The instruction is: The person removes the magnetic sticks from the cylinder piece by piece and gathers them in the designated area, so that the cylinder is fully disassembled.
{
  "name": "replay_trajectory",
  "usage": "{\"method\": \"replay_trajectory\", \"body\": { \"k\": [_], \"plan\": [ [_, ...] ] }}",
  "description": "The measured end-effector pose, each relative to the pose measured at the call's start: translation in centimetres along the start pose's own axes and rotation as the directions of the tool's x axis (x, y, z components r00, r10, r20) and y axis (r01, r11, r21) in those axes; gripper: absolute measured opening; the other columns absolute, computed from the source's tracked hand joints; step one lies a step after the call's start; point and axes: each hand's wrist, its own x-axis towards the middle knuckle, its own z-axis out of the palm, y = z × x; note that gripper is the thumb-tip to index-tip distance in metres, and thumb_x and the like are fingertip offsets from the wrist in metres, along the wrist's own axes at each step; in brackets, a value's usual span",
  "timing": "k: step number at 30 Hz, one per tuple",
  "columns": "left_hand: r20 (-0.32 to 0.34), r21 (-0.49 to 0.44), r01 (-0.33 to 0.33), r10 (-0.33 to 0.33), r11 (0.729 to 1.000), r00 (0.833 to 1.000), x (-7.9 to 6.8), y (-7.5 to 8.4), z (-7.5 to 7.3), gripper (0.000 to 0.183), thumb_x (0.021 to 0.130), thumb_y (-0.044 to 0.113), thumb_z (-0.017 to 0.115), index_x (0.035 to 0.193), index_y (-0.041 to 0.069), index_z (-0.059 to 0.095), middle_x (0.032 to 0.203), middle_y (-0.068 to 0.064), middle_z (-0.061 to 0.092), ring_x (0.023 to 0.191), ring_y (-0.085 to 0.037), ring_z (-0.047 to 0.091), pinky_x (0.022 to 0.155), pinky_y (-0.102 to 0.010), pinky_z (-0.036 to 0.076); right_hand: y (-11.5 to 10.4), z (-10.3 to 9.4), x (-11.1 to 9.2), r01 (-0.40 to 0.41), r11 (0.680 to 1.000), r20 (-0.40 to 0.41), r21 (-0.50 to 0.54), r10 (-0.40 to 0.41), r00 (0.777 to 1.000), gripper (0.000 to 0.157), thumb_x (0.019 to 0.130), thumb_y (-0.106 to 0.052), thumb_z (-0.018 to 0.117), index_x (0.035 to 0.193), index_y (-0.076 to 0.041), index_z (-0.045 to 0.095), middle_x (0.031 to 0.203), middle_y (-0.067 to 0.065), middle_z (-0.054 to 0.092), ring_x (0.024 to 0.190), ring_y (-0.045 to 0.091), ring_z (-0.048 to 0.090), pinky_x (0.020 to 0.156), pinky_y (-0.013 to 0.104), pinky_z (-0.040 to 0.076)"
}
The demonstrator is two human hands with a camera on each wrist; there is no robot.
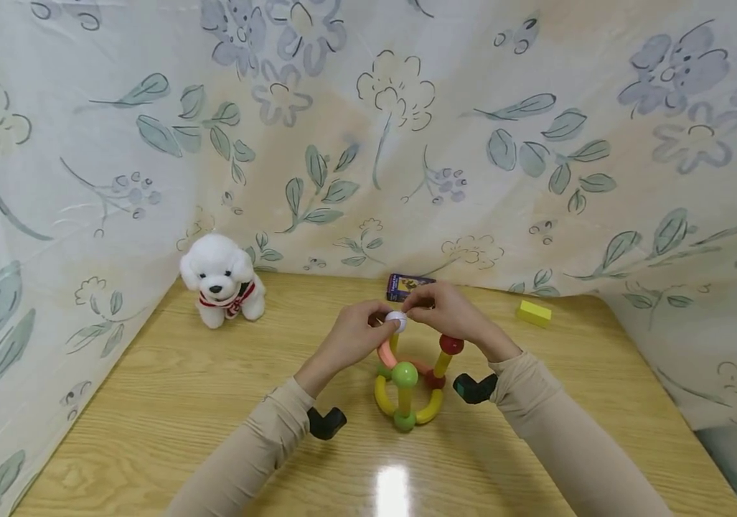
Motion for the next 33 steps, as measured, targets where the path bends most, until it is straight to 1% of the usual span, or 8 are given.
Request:
{"method": "replay_trajectory", "body": {
  "k": [6, 9, 11, 16, 24, 28, 31, 33],
  "plan": [
    [-0.009, 0.011, -0.005, 0.005, 1.0, 1.0, 0.0, -0.1, -0.1, 0.021, 0.094, 0.022, 0.064, 0.11, 0.009, 0.069, 0.098, -0.006, 0.07, 0.084, -0.014, 0.063, 0.063, -0.023, 0.05, 0.6, -0.4, -0.1, -0.055, 0.998, 0.054, 0.043, 0.052, 0.997, 0.013, 0.094, -0.015, 0.064, 0.094, -0.004, 0.07, 0.091, 0.011, 0.07, 0.071, 0.016, 0.065, 0.064, 0.028, 0.053],
    [-0.011, 0.011, -0.007, 0.007, 1.0, 1.0, 0.0, -0.1, -0.2, 0.021, 0.094, 0.022, 0.064, 0.11, 0.009, 0.068, 0.098, -0.006, 0.07, 0.084, -0.014, 0.062, 0.063, -0.024, 0.051, 0.7, -0.7, 0.0, -0.157, 0.986, 0.099, 0.048, 0.152, 0.983, 0.026, 0.097, -0.026, 0.061, 0.092, -0.004, 0.073, 0.084, 0.011, 0.073, 0.061, 0.012, 0.06, 0.053, 0.025, 0.046],
    [-0.008, 0.013, -0.005, 0.005, 1.0, 1.0, 0.1, -0.1, -0.3, 0.022, 0.094, 0.023, 0.065, 0.11, 0.009, 0.069, 0.1, -0.005, 0.07, 0.084, -0.014, 0.062, 0.064, -0.024, 0.051, 0.7, -0.9, 0.0, -0.222, 0.974, 0.134, 0.033, 0.216, 0.967, 0.037, 0.098, -0.037, 0.056, 0.094, -0.005, 0.074, 0.084, 0.011, 0.074, 0.063, 0.01, 0.06, 0.052, 0.024, 0.044],
    [-0.004, 0.022, 0.004, -0.004, 1.0, 1.0, 0.1, -0.2, -0.3, 0.023, 0.094, 0.024, 0.065, 0.112, 0.011, 0.069, 0.103, -0.004, 0.071, 0.087, -0.013, 0.063, 0.067, -0.025, 0.052, 0.7, -1.0, -0.1, -0.301, 0.953, 0.196, 0.025, 0.291, 0.936, 0.055, 0.101, -0.049, 0.043, 0.109, -0.003, 0.071, 0.093, 0.011, 0.074, 0.074, 0.014, 0.067, 0.063, 0.027, 0.052],
    [-0.002, 0.035, 0.04, -0.04, 0.999, 0.999, 0.1, -0.3, -0.2, 0.031, 0.095, 0.029, 0.061, 0.118, 0.01, 0.066, 0.105, -0.006, 0.07, 0.092, -0.017, 0.064, 0.07, -0.027, 0.052, 1.4, -1.1, -0.4, -0.311, 0.95, 0.166, -0.002, 0.307, 0.937, 0.066, 0.102, -0.058, 0.031, 0.124, -0.004, 0.064, 0.123, 0.018, 0.065, 0.101, 0.026, 0.067, 0.092, 0.043, 0.052],
    [-0.034, 0.015, 0.082, -0.081, 0.997, 0.996, -0.6, -0.5, -0.5, 0.036, 0.101, 0.031, 0.051, 0.127, 0.008, 0.061, 0.112, -0.009, 0.069, 0.096, -0.019, 0.065, 0.074, -0.03, 0.053, 2.4, -1.5, -1.3, -0.36, 0.93, 0.059, 0.07, 0.357, 0.932, 0.06, 0.105, -0.048, 0.028, 0.126, -0.003, 0.061, 0.124, 0.022, 0.064, 0.093, 0.025, 0.067, 0.077, 0.037, 0.053],
    [-0.062, -0.016, 0.095, -0.096, 0.995, 0.993, -1.9, -1.1, -0.5, 0.032, 0.101, 0.018, 0.044, 0.127, 0.005, 0.06, 0.113, -0.012, 0.069, 0.092, -0.02, 0.066, 0.072, -0.03, 0.052, 4.0, -1.4, -2.7, -0.368, 0.917, -0.034, 0.156, 0.377, 0.926, 0.043, 0.104, -0.026, 0.034, 0.127, 0.001, 0.058, 0.118, 0.024, 0.064, 0.078, 0.021, 0.065, 0.061, 0.028, 0.047],
    [-0.057, -0.011, 0.091, -0.092, 0.996, 0.994, -3.1, -1.7, -0.2, 0.031, 0.097, 0.007, 0.045, 0.122, 0.003, 0.062, 0.109, -0.014, 0.069, 0.086, -0.018, 0.064, 0.069, -0.028, 0.051, 5.3, -0.9, -3.9, -0.351, 0.917, -0.062, 0.191, 0.368, 0.928, 0.036, 0.099, -0.011, 0.038, 0.125, 0.002, 0.059, 0.113, 0.023, 0.065, 0.074, 0.018, 0.062, 0.057, 0.026, 0.044]
  ]
}}
